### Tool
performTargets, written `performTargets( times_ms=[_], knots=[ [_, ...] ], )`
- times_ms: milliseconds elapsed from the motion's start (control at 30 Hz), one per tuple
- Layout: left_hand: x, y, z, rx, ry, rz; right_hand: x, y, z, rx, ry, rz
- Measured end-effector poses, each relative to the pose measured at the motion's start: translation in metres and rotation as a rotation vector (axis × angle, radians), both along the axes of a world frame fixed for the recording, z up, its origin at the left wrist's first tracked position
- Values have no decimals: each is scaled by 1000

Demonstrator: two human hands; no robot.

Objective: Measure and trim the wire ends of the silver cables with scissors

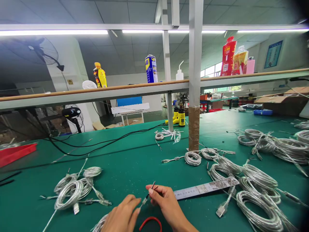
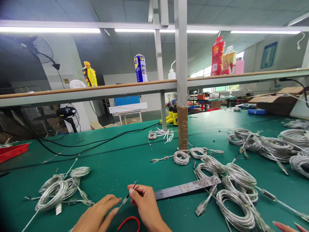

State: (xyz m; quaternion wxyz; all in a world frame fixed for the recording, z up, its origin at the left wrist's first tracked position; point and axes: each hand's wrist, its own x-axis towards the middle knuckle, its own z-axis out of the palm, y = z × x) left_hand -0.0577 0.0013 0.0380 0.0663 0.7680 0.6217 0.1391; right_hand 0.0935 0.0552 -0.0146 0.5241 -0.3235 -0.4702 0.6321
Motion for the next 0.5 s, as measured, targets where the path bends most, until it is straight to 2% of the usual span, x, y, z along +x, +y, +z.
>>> performTargets(
  times_ms=[133, 300, 367, 500],
  knots=[
    [28, 14, -10, 8, -210, 34, 3, -1, 1, 64, -38, -3],
    [36, 19, -15, 80, -541, 27, 7, -1, 4, 13, 8, 23],
    [35, 21, -17, -6, -732, 34, 10, -1, 7, 99, -62, -1],
    [30, 30, -23, -323, -1042, -44, 14, -4, 16, 295, -191, -48]
  ],
)
